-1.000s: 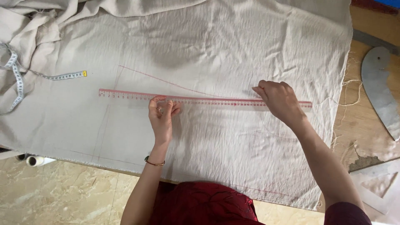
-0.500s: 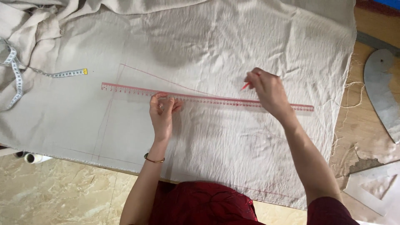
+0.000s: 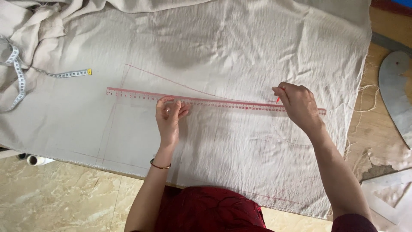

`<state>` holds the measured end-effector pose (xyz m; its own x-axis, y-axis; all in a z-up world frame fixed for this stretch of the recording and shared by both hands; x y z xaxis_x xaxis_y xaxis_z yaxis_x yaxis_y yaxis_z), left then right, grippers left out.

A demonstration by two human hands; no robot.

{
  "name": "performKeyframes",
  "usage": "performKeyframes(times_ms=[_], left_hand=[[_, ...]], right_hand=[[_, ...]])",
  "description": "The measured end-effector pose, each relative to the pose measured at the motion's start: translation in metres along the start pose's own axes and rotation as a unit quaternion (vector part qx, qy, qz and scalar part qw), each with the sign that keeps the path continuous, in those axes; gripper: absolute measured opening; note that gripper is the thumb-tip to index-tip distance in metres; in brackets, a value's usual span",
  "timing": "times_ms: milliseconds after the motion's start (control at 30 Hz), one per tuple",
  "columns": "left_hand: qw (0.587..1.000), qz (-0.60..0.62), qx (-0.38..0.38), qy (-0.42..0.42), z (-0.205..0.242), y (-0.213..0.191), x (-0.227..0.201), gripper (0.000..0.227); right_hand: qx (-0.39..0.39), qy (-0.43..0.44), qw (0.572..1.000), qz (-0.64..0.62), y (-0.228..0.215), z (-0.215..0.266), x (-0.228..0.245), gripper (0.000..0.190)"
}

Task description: The person uses a curved pattern piece and a red pencil to trace a shape onto a large piece of white fabric. They then use a long ruler to draw straight lines and additional curves on the fabric. Finally, the person uses a pair of large shears to cut the fabric along the marked lines, separating the pattern piece from the rest of the material.

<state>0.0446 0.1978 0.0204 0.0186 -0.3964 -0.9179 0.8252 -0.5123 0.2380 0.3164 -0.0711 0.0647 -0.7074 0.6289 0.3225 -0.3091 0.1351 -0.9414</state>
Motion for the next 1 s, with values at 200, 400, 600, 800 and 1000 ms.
performKeyframes(times_ms=[200,400,600,800,1000], left_hand=[[1.0,-0.007,-0.002,-0.004,-0.01,-0.002,0.006,0.025],[1.0,-0.014,0.012,-0.014,-0.026,-0.001,0.009,0.028],[1.0,-0.021,0.008,-0.022,-0.047,-0.01,0.037,0.024],[0.999,-0.019,0.022,-0.02,-0.054,-0.005,0.026,0.019],[0.999,-0.004,0.018,-0.03,-0.067,-0.034,0.051,0.023]], right_hand=[[0.005,-0.054,0.998,0.04,0.007,-0.012,0.026,0.047],[-0.007,-0.132,0.991,0.025,0.027,-0.038,0.077,0.042],[-0.026,-0.189,0.981,-0.031,0.041,-0.069,0.154,0.04],[-0.037,-0.137,0.953,-0.267,0.051,-0.085,0.168,0.029],[-0.048,-0.046,0.954,-0.293,0.014,-0.043,0.125,0.028]])
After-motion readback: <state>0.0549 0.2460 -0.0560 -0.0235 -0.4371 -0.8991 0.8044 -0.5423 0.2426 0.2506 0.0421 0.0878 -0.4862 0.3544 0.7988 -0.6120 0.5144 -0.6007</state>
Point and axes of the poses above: each hand's wrist, its own z-axis away from the middle knuckle, its own y-axis out of the palm, x = y × z, the point moved 4 cm from there along -z, towards the middle knuckle, and after that the axes turned 3 degrees about x, right-handed, at the moved point
